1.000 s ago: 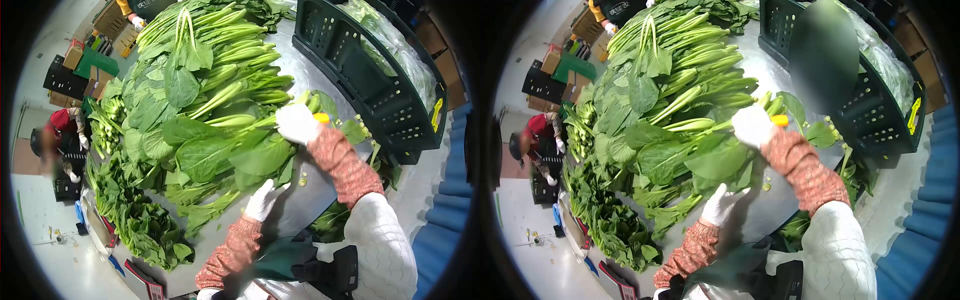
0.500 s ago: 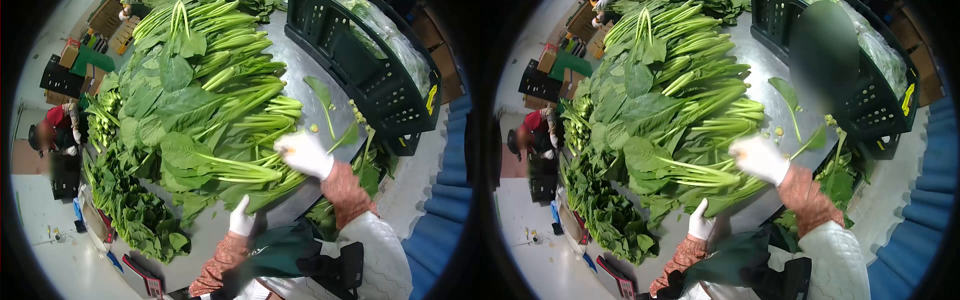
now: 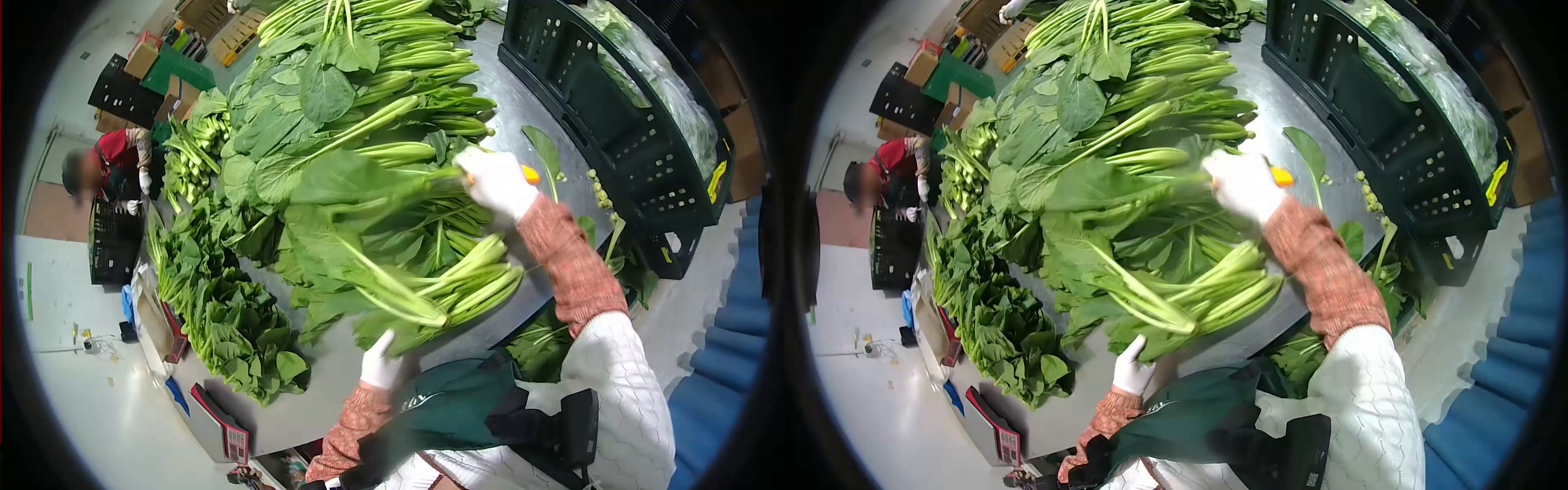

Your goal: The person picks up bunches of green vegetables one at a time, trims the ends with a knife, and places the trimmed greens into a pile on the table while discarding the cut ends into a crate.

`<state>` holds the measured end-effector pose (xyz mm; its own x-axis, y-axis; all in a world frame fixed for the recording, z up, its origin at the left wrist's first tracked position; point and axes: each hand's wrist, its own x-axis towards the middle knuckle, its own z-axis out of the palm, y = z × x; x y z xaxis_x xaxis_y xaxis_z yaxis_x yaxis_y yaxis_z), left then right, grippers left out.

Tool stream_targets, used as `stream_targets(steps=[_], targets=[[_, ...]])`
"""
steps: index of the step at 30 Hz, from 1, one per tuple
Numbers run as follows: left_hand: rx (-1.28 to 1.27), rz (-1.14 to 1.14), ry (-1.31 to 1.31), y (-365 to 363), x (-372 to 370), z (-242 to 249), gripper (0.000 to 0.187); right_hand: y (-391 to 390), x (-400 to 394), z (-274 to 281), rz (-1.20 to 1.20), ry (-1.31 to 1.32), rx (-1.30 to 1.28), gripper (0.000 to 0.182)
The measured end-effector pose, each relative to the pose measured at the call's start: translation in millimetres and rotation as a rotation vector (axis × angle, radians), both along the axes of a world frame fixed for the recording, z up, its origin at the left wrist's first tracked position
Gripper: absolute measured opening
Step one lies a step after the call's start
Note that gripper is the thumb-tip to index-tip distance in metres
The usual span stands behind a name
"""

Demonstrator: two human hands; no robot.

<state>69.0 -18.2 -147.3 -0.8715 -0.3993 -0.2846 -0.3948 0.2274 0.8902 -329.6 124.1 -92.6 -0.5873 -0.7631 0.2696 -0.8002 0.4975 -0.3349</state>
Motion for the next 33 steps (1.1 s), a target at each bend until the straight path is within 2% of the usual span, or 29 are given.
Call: stream_targets(steps=[1, 3, 5, 6, 9, 11, 13, 15, 16, 17, 19, 20, 21, 22, 23, 24, 26, 27, 28, 31, 33], targets=[[-0.191, -0.105, -0.072, -5, 12, 7, 0.032, 11, 22, 9, 0.021, 0.022, -0.011, 0.028], [0.074, 0.026, -0.110, -8, 39, -11, 0.035, 26, 70, 28, 0.100, -0.042, 0.105, 0.030], [0.810, 0.618, -0.200, -8, 29, 6, 0.037, 34, 94, 30, 0.315, -0.161, 0.312, 0.031], [1.170, 0.921, -0.245, -10, 27, 13, 0.039, 43, 91, 18, 0.432, -0.254, 0.058, 0.030], [0.876, 0.822, -0.178, -44, 71, -27, 0.037, 44, 38, 9, 0.149, -0.606, -0.421, 0.029], [0.340, 1.009, -0.186, -46, 59, 16, 0.042, 50, -26, 18, -0.209, -0.601, -0.311, 0.023], [-0.429, 0.945, 0.030, -68, 75, 11, 0.043, 56, -82, -24, -0.208, -0.521, -0.385, 0.029], [-0.460, 0.772, 0.226, -55, 21, 74, 0.038, 56, -121, -72, -0.326, -0.925, -0.267, 0.032], [-0.404, 0.601, 0.065, -45, -5, 108, 0.032, 49, -107, -48, -0.268, -1.045, -0.165, 0.036], [-0.316, 0.428, 0.028, -38, -33, 123, 0.027, 45, -94, -37, -0.126, -0.969, -0.183, 0.041], [0.587, 0.402, 0.123, -14, -86, 120, 0.040, 41, -86, -42, -0.120, -1.111, -0.160, 0.047], [0.823, 0.368, 0.113, -4, -105, 95, 0.049, 41, -84, -39, -0.112, -1.177, -0.105, 0.050], [0.937, 0.428, 0.028, 6, -123, 72, 0.046, 45, -84, -36, -0.050, -1.149, -0.009, 0.051], [0.990, 0.445, 0.024, 13, -137, 42, 0.036, 48, -76, -39, -0.030, -1.163, -0.033, 0.050], [1.096, 0.309, 0.094, 6, -145, -13, 0.028, 51, -66, -40, -0.013, -1.173, -0.059, 0.050], [0.974, 0.417, -0.042, 8, -161, -17, 0.028, 51, -56, -28, 0.010, -1.182, -0.017, 0.049], [0.864, 0.574, -0.104, 18, -188, -6, 0.031, 58, -33, -31, 0.003, -1.265, 0.068, 0.047], [0.881, 0.632, -0.029, 23, -195, 8, 0.035, 62, -22, -32, -0.023, -1.327, 0.064, 0.045], [0.905, 0.592, 0.026, 19, -192, -8, 0.041, 66, -12, -33, -0.051, -1.387, 0.060, 0.044], [1.056, 0.560, -0.010, 15, -191, -4, 0.049, 67, -2, -48, -0.040, -1.483, -0.120, 0.043], [1.134, 0.496, -0.029, 13, -195, -8, 0.046, 65, -2, -48, -0.069, -1.550, -0.158, 0.044]])
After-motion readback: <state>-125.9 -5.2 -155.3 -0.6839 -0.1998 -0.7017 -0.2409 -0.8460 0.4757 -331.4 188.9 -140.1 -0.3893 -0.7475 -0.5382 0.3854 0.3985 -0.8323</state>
